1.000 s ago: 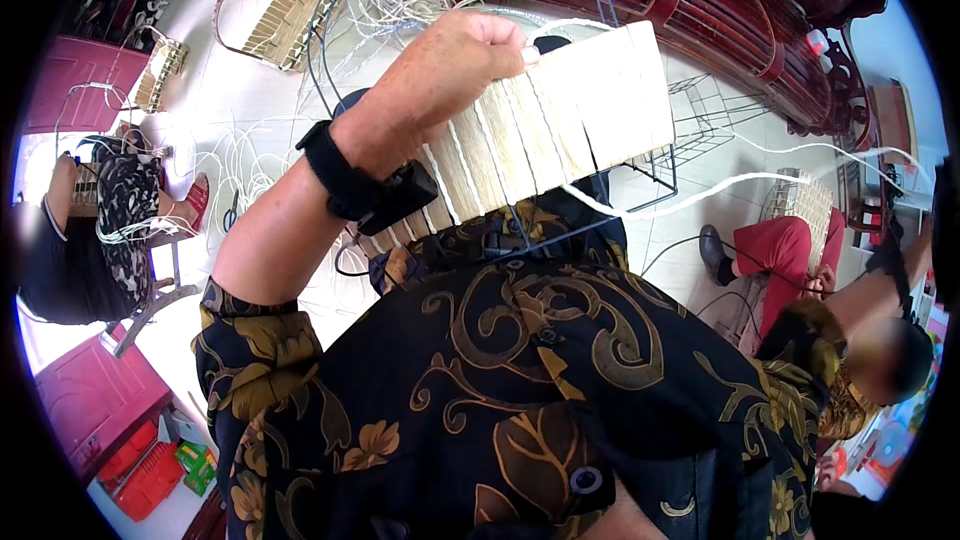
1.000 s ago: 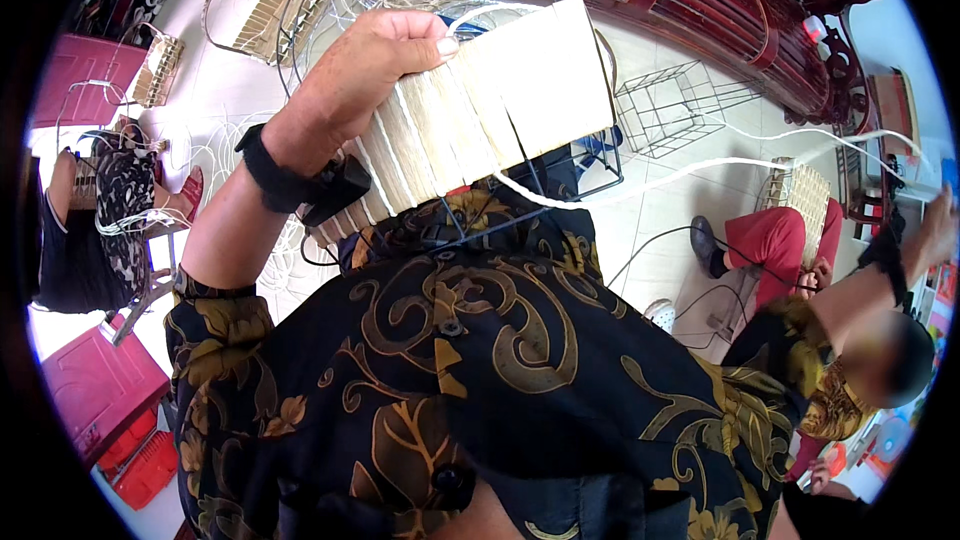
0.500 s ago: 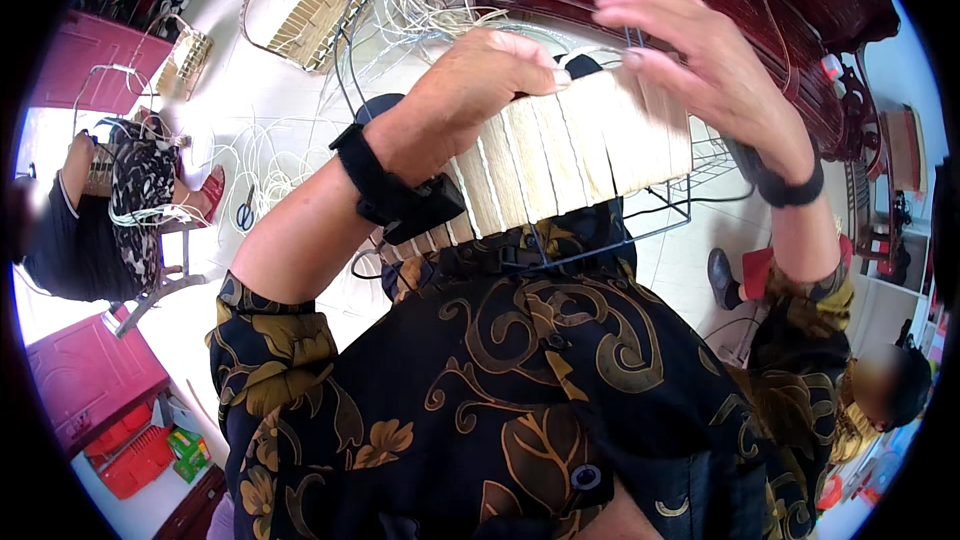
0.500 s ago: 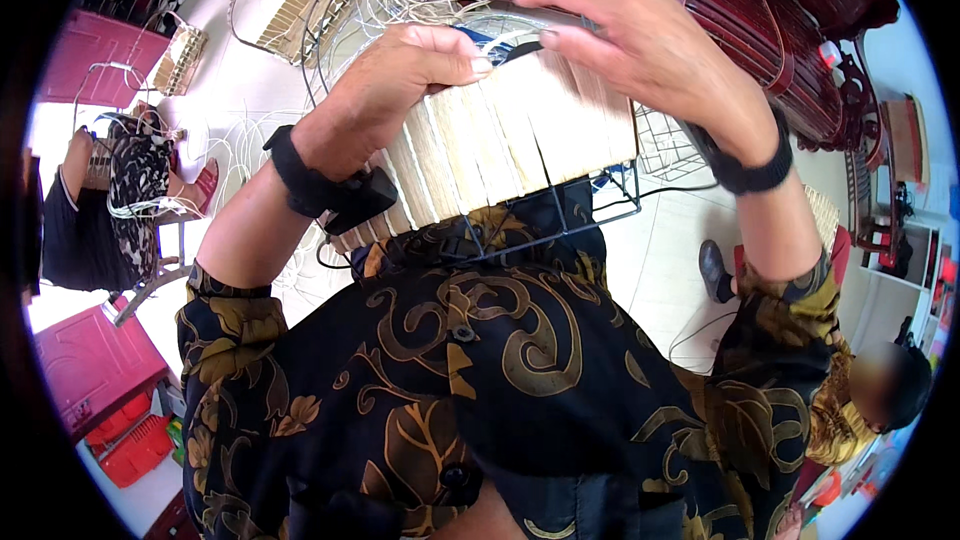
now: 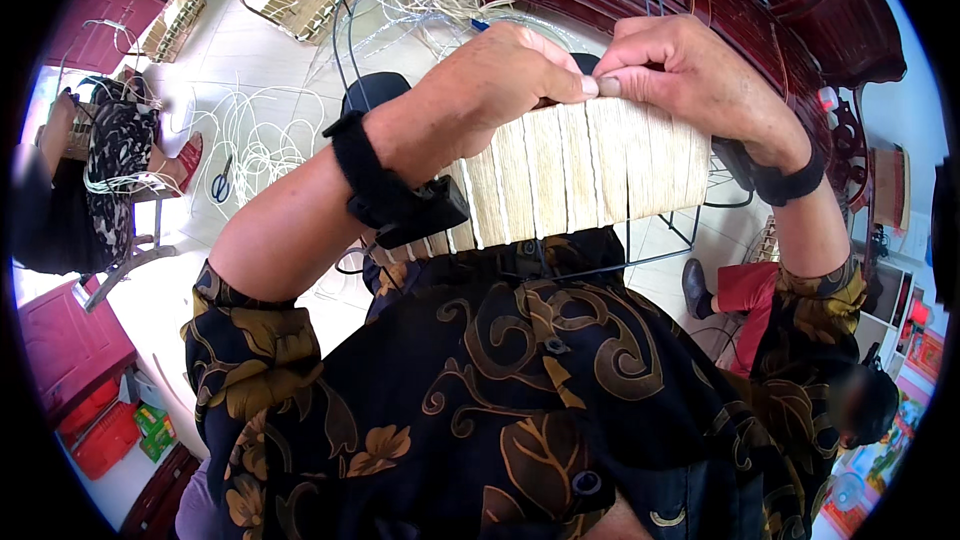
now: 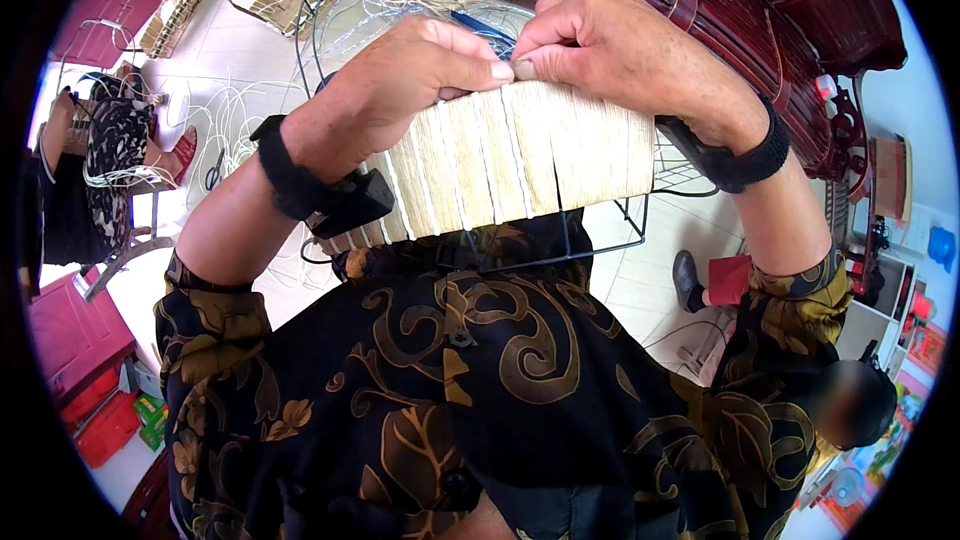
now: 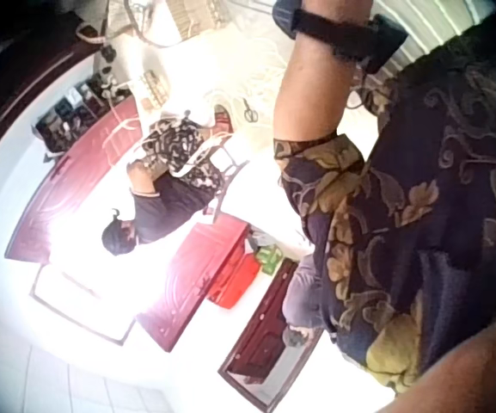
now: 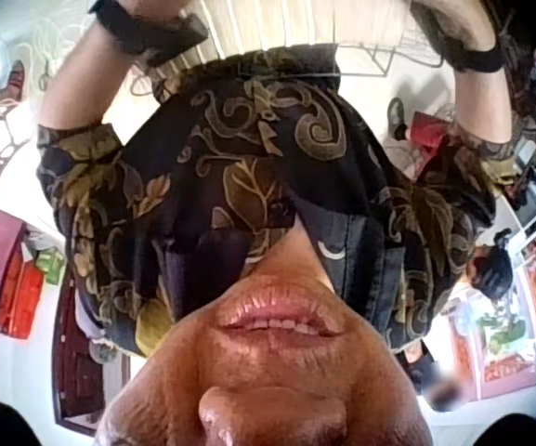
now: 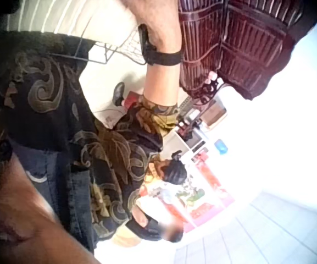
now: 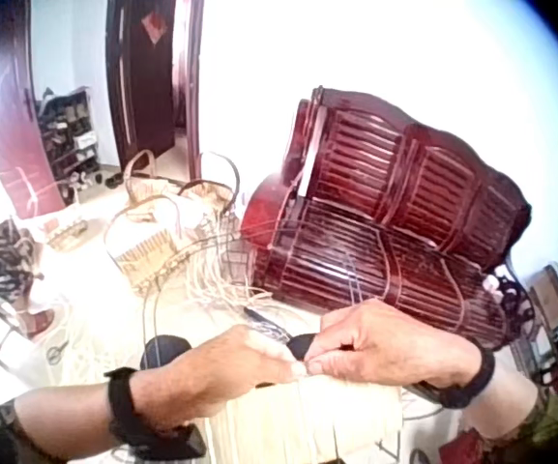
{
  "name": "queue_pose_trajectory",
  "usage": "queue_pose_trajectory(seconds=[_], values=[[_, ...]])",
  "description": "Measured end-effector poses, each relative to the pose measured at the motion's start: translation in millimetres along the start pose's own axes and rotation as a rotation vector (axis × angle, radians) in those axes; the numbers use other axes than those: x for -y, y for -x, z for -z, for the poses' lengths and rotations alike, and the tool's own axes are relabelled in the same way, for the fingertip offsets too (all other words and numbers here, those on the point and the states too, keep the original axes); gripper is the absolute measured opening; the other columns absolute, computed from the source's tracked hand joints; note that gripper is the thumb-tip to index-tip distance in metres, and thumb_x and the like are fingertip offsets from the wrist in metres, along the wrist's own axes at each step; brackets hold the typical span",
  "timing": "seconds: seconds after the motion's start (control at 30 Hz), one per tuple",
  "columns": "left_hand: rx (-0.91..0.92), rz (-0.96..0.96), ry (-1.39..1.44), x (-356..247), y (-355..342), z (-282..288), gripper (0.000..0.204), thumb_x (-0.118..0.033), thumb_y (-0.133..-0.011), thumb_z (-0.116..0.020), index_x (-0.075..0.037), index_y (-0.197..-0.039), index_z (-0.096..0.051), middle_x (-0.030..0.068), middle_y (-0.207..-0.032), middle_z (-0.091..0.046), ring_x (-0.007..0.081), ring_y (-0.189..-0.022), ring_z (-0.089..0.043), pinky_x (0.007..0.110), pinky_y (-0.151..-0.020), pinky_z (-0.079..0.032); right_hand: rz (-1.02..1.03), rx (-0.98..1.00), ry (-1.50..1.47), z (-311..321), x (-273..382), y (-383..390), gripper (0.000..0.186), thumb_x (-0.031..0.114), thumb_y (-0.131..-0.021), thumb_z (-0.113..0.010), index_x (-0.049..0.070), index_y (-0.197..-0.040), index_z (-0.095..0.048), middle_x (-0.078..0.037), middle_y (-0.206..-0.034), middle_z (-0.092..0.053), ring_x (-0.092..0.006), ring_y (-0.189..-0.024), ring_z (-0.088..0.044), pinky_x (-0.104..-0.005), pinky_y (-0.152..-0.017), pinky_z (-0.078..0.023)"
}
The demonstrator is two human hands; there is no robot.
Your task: The person is weaving light-colored strips into a metal wire frame by hand, pulling a white cord through the strips and frame to secure them.
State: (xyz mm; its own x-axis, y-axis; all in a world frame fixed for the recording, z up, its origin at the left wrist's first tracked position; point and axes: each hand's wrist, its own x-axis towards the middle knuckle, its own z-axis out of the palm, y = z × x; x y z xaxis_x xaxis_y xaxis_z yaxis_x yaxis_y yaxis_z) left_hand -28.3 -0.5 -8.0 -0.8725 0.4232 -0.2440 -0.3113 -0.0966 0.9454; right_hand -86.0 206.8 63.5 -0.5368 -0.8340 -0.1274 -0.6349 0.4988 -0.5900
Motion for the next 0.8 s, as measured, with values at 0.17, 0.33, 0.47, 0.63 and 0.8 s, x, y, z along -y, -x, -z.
queue_pose_trajectory(seconds=[0.17, 0.33, 0.47, 0.63, 0.8], values=[[0.067, -0.077, -0.046, 2, 2, 7, 0.016, -0.01, -0.086, -0.07, 0.003, -0.094, -0.073, 0.0073, -0.091, -0.072, 0.0127, -0.085, -0.065, 0.025, -0.08, -0.049, 0.022, -0.074, 0.021, -4, -5, 0, 0.015, 0.016, -0.088, -0.071, 0.001, -0.094, -0.073, -0.008, -0.078, -0.063, -0.0183, -0.07, -0.061, -0.0315, -0.064, -0.047], [0.064, -0.024, -0.146, -6, 0, 6, 0.018, -0.011, -0.083, -0.071, 0.002, -0.094, -0.074, 0.0067, -0.091, -0.072, 0.0131, -0.09, -0.064, 0.027, -0.088, -0.046, 0.046, -0.112, 0.024, -5, -7, 3, 0.015, 0.016, -0.089, -0.069, 0.002, -0.093, -0.072, -0.008, -0.078, -0.061, -0.018, -0.071, -0.06, -0.0309, -0.065, -0.046], [0.063, 0.024, -0.13, -1, -5, 7, 0.016, -0.012, -0.082, -0.071, 0.001, -0.09, -0.074, 0.0052, -0.088, -0.071, 0.0117, -0.087, -0.062, 0.026, -0.084, -0.045, 0.073, -0.144, -0.026, -10, -12, 1, 0.015, 0.017, -0.09, -0.069, 0.003, -0.096, -0.071, -0.007, -0.075, -0.06, -0.0156, -0.068, -0.058, -0.0303, -0.063, -0.046], [0.026, 0.069, -0.255, -7, -6, 0, 0.012, -0.011, -0.081, -0.068, 0.0, -0.084, -0.072, 0.0015, -0.077, -0.067, 0.0078, -0.074, -0.058, 0.025, -0.072, -0.044, -0.002, -0.151, -0.055, -13, -8, 5, 0.014, 0.017, -0.091, -0.068, 0.003, -0.096, -0.07, -0.006, -0.067, -0.06, -0.0128, -0.061, -0.054, -0.0298, -0.058, -0.044], [0.018, 0.054, -0.372, -13, -4, -1, 0.011, -0.01, -0.081, -0.065, -0.001, -0.079, -0.071, -0.0017, -0.071, -0.063, 0.0061, -0.068, -0.056, 0.024, -0.067, -0.043, 0.004, -0.151, -0.021, -12, -10, 5, 0.014, 0.016, -0.092, -0.067, 0.003, -0.094, -0.07, -0.007, -0.067, -0.06, -0.013, -0.06, -0.054, -0.0298, -0.057, -0.044]])
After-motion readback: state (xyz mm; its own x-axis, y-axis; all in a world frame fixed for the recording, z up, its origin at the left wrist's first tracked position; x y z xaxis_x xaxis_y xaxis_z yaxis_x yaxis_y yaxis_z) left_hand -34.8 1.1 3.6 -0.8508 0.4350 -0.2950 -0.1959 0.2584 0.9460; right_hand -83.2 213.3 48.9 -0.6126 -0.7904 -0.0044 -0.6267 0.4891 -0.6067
